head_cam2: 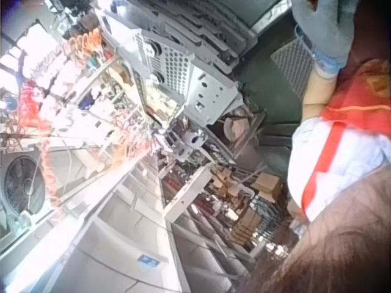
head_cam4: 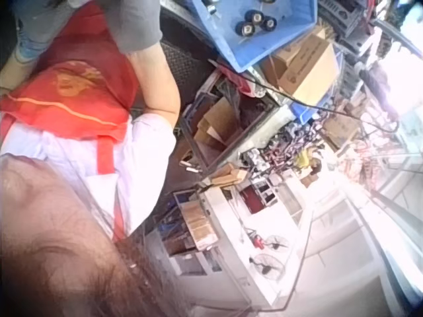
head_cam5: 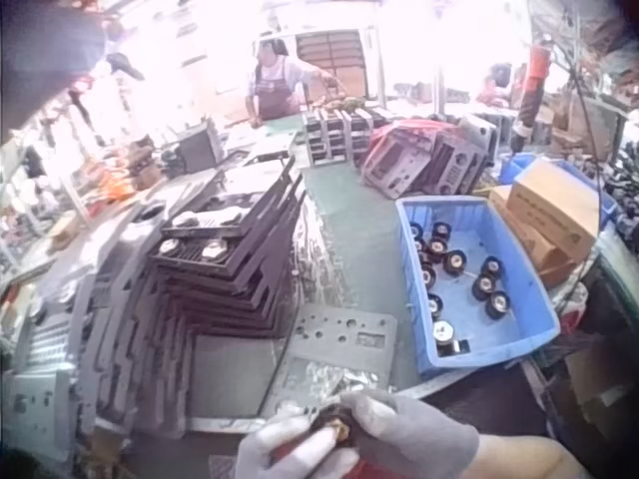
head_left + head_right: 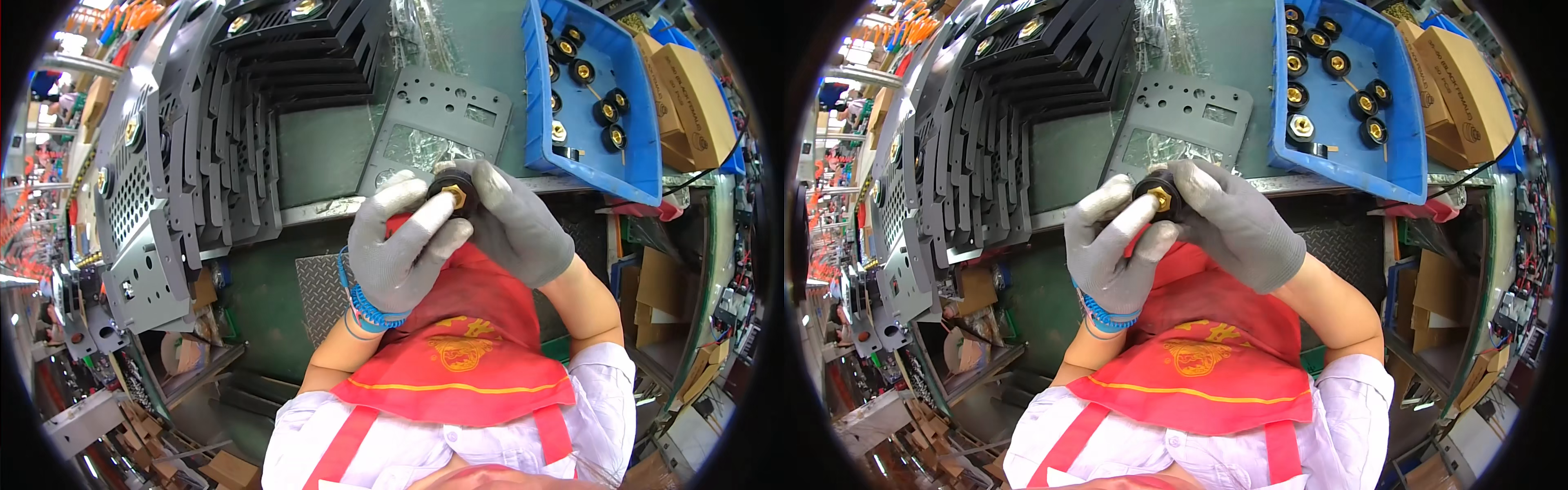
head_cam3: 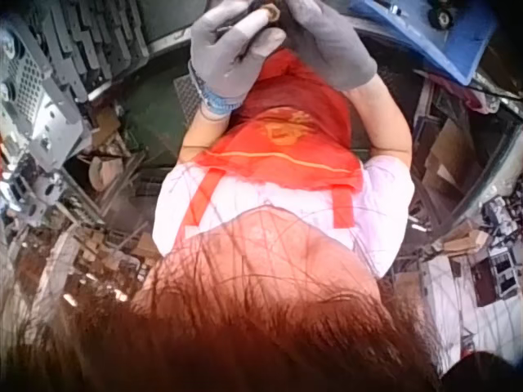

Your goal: The person inserts brass standoffs into holes on gray metal chassis plates and secures them with nuts. They repeatedly pick up plates, insert standoffs, and tighten nuts by hand, stacking completed plates on the table.

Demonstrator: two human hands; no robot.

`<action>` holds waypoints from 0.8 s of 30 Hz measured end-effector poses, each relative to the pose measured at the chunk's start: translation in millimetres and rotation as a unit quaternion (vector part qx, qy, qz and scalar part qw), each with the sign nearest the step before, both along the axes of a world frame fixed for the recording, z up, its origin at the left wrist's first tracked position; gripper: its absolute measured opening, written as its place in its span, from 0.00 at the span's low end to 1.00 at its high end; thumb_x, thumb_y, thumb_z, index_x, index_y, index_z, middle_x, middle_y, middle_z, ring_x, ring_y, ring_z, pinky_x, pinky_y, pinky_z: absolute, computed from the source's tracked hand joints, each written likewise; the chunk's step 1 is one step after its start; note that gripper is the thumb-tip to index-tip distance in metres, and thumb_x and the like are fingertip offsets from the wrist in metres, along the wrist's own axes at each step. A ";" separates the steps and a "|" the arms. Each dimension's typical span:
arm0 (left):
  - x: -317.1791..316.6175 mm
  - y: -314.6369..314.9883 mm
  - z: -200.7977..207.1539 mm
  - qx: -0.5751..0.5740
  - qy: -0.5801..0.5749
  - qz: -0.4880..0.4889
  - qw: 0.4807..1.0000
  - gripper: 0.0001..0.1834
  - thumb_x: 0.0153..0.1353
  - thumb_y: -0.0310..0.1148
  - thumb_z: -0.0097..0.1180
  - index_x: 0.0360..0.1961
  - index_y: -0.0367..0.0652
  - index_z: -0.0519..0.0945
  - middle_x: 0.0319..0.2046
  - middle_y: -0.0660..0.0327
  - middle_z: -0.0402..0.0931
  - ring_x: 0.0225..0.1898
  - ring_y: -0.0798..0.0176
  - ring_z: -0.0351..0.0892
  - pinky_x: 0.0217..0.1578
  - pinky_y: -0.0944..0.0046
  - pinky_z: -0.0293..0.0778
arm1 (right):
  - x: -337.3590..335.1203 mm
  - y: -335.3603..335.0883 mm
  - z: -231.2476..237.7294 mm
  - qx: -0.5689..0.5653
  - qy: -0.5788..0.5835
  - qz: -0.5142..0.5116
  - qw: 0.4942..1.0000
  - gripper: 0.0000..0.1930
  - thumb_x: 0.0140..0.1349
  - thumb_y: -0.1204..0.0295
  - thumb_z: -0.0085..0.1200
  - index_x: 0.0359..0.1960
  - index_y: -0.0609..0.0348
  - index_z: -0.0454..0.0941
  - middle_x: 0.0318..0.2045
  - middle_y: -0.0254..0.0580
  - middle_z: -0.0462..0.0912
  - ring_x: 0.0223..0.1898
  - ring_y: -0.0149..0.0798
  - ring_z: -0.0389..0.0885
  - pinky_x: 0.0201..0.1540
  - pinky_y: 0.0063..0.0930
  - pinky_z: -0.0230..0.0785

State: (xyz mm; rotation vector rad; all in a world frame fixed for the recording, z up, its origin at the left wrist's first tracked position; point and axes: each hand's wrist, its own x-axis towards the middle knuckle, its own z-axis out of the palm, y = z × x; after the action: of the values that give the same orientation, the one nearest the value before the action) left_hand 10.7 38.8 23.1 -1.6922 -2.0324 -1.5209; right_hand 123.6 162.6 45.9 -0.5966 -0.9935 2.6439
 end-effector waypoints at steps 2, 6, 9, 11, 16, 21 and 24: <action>0.3 -3.8 -2.2 -0.007 -0.013 -0.029 0.999 0.19 0.51 0.33 0.72 0.44 0.40 0.84 0.47 0.53 0.73 0.42 0.55 0.78 0.44 0.61 0.76 | 6.3 4.9 -2.6 0.058 -0.039 0.010 0.998 0.21 0.70 0.51 0.50 0.46 0.59 0.75 0.37 0.34 0.78 0.36 0.26 0.77 0.40 0.19 0.72; -0.6 -9.0 -2.5 -0.019 0.040 -0.068 0.997 0.19 0.47 0.26 0.69 0.44 0.44 0.84 0.46 0.54 0.74 0.45 0.48 0.80 0.47 0.54 0.78 | 15.7 18.0 -2.8 0.209 -0.092 0.145 0.963 0.26 0.71 0.45 0.44 0.41 0.61 0.75 0.28 0.32 0.76 0.23 0.23 0.71 0.28 0.17 0.64; -15.7 -18.5 -1.7 -0.033 0.155 -0.122 0.980 0.18 0.48 0.26 0.66 0.44 0.45 0.83 0.49 0.56 0.74 0.47 0.45 0.79 0.49 0.52 0.78 | 24.0 14.4 0.8 0.180 -0.111 0.157 0.965 0.27 0.73 0.47 0.39 0.42 0.62 0.75 0.28 0.32 0.75 0.22 0.23 0.70 0.27 0.17 0.63; -24.2 -23.4 -13.8 -0.020 0.136 -0.110 0.984 0.18 0.47 0.27 0.68 0.43 0.44 0.83 0.50 0.56 0.74 0.48 0.46 0.79 0.49 0.51 0.79 | 29.4 5.8 -3.7 0.151 -0.057 0.126 0.979 0.20 0.75 0.57 0.42 0.46 0.64 0.74 0.32 0.34 0.76 0.28 0.23 0.73 0.32 0.18 0.68; -8.0 -28.8 -13.9 0.002 -0.072 -0.082 0.994 0.19 0.46 0.26 0.73 0.41 0.43 0.82 0.48 0.49 0.78 0.47 0.42 0.81 0.48 0.52 0.82 | 23.3 -27.9 -17.9 0.224 -0.050 -0.019 0.973 0.11 0.67 0.74 0.54 0.47 0.65 0.73 0.35 0.36 0.77 0.34 0.25 0.75 0.38 0.23 0.71; 2.9 -28.4 -29.4 0.069 -0.369 -0.118 0.919 0.19 0.53 0.31 0.71 0.45 0.34 0.81 0.44 0.50 0.82 0.45 0.62 0.82 0.44 0.67 0.78 | 18.8 -28.4 -21.2 0.545 -0.034 -0.075 0.835 0.14 0.58 0.77 0.61 0.47 0.61 0.77 0.37 0.39 0.79 0.38 0.38 0.79 0.43 0.32 0.72; -1.3 -40.6 -43.7 -0.008 -0.627 -0.153 0.764 0.22 0.60 0.44 0.65 0.42 0.33 0.80 0.40 0.56 0.81 0.43 0.66 0.81 0.43 0.69 0.77 | 20.7 -26.5 -25.3 0.747 -0.015 -0.102 0.657 0.18 0.50 0.75 0.63 0.45 0.51 0.80 0.42 0.38 0.80 0.46 0.47 0.77 0.54 0.44 0.68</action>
State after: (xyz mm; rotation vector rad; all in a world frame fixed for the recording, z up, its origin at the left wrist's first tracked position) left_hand 9.4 -1.8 -20.5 -0.9864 -2.1132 -3.3788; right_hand 144.3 136.1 20.7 -0.2317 -2.3178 0.8531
